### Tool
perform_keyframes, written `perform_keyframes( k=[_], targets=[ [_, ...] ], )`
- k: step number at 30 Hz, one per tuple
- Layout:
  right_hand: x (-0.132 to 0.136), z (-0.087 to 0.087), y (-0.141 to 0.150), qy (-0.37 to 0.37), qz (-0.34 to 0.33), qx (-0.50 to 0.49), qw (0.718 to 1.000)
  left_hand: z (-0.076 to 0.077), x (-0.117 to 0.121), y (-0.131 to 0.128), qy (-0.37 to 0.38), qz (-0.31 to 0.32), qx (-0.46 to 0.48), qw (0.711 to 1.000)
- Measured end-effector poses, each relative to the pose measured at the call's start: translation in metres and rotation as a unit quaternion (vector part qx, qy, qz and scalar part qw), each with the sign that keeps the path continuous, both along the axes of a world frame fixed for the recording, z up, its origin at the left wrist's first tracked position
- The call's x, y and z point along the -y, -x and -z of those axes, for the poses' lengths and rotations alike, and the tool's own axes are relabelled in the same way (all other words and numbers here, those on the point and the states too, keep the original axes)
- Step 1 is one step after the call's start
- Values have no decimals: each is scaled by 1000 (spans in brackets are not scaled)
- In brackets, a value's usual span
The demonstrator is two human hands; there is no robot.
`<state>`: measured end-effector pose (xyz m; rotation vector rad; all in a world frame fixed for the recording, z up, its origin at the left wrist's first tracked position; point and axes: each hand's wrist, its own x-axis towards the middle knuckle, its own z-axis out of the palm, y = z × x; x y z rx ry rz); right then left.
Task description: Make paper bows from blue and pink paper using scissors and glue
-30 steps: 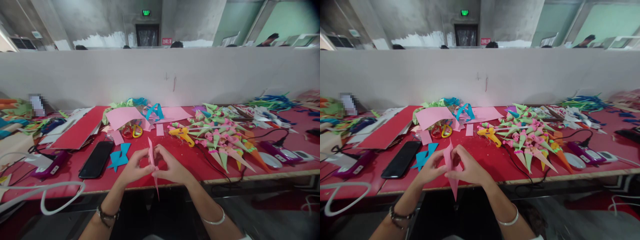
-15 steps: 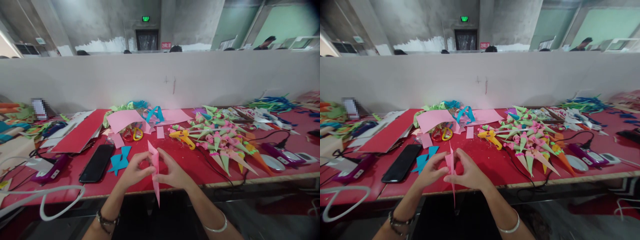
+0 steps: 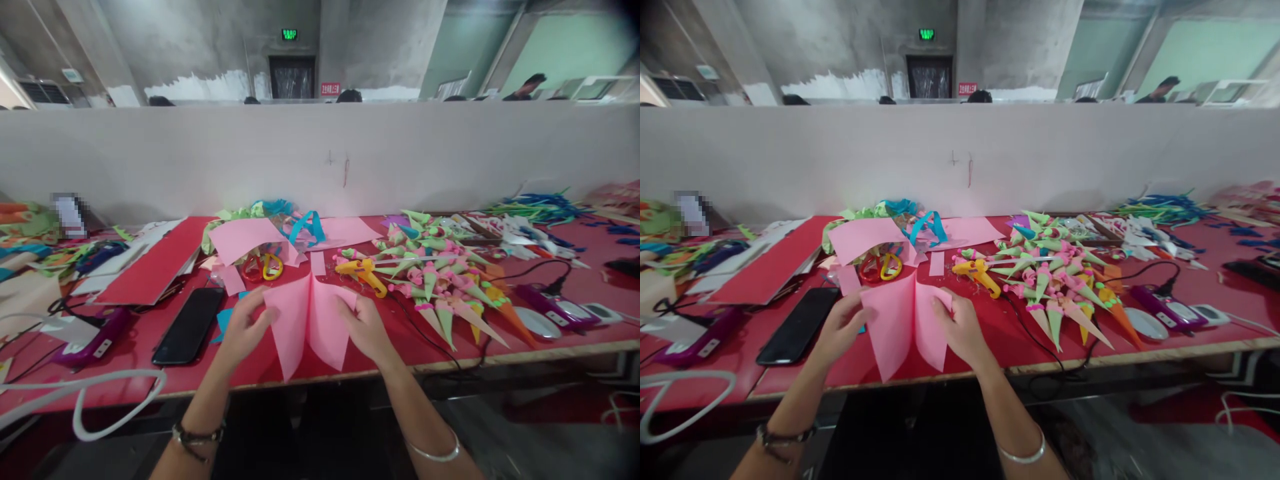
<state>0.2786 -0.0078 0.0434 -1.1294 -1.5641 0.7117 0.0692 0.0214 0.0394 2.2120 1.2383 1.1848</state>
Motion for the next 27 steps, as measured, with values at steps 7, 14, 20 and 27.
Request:
perform_keyframes(
  k=[7,14,20,27],
  targets=[
    [2,-9,7,-32,-46,4,998,-6,4,-20,-238,-124,-205,941],
    [1,-10,9,-26,-64,-15,997,-21,2,-34,-133,-150,-133,971],
    [-2,-3,8,-2,-17,-71,997,-20,-7,-30,-82,-88,-91,989],
    [-3,6,8,18,37,-94,995,-20,-6,-33,-82,-130,-35,987]
  ],
)
